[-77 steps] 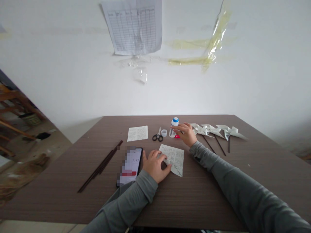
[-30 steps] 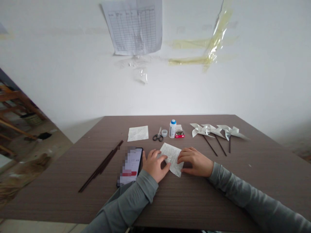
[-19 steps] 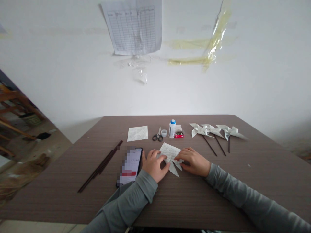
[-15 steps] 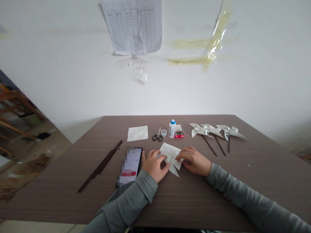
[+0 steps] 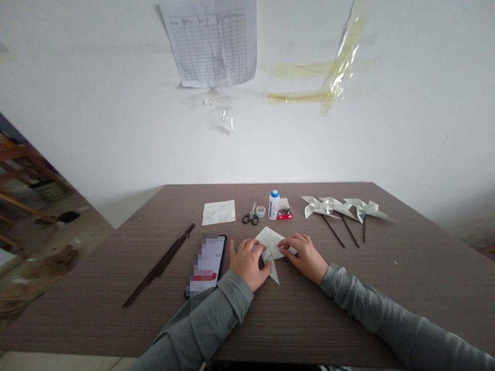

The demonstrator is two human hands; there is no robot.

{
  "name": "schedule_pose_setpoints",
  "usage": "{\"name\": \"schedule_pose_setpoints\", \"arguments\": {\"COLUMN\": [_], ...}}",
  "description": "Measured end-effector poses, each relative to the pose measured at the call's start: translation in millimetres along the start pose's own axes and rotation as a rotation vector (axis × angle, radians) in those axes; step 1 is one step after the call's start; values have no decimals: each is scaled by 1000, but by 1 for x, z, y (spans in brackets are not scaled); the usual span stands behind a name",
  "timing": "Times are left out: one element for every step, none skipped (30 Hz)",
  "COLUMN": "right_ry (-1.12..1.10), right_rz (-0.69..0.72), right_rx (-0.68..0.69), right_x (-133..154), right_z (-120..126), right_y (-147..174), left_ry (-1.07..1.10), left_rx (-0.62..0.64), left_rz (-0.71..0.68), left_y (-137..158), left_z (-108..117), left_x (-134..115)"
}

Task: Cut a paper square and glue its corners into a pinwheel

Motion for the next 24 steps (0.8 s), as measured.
{"name": "schedule_pose_setpoints", "arguments": {"right_ry": [4, 9, 15, 21, 27, 34, 41, 48, 54, 59, 65, 71, 79, 88, 100, 114, 130, 146, 161, 174, 186, 195, 202, 208], "right_rz": [16, 30, 43, 51, 58, 64, 70, 76, 83, 90, 97, 105, 113, 121, 130, 141, 152, 163, 175, 186, 193, 197, 197, 196], "right_rx": [12, 25, 35, 42, 46, 46, 45, 42, 38, 35, 34, 37, 43, 52, 60, 65, 65, 63, 60, 58, 57, 59, 62, 67], "right_x": [0, 0, -1, -1, -2, -2, -2, -2, -1, -1, 0, 1, 2, 3, 3, 4, 4, 4, 4, 5, 5, 5, 6, 6], "right_z": [-1, -2, -2, -3, -3, -3, -3, -2, -2, -2, -2, -2, -2, -3, -3, -3, -3, -3, -3, -3, -3, -3, -3, -3], "right_y": [1, 3, 4, 5, 6, 6, 7, 6, 6, 6, 5, 5, 5, 5, 5, 5, 6, 6, 6, 7, 7, 7, 7, 7], "left_ry": [0, 0, 0, 0, -2, -5, -8, -12, -15, -18, -18, -18, -17, -14, -9, -4, 1, 6, 9, 9, 7, 4, 1, -2], "left_rx": [-5, -12, -18, -23, -27, -29, -29, -28, -26, -23, -17, -13, -9, -7, -5, -4, -1, 0, 0, -2, -2, 0, 3, 8], "left_rz": [-5, -10, -13, -13, -13, -12, -11, -11, -12, -13, -14, -14, -11, -8, -8, -8, -11, -16, -20, -21, -21, -20, -19, -18], "left_y": [0, 0, 0, 0, 0, 0, 0, 0, 0, -1, -1, -1, -1, -1, -1, -1, -1, 0, 0, 0, 0, 0, 0, 0], "left_z": [0, -1, -1, -1, -2, -2, -2, -2, -1, -1, -1, 0, 0, 1, 2, 2, 3, 3, 3, 3, 3, 2, 2, 2], "left_x": [0, 1, 1, 2, 2, 2, 2, 2, 1, 0, -1, -1, -2, -3, -4, -4, -4, -5, -5, -5, -4, -4, -4, -4]}}
Point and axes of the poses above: each hand's wrist, its own y-axis away from the middle knuckle, its own z-axis out of the back of the hand, x = y × z, the point moved 4 cm from there along -y, towards the middle knuckle, and after that the axes turned 13 degrees about -x, right-handed, at the moved point
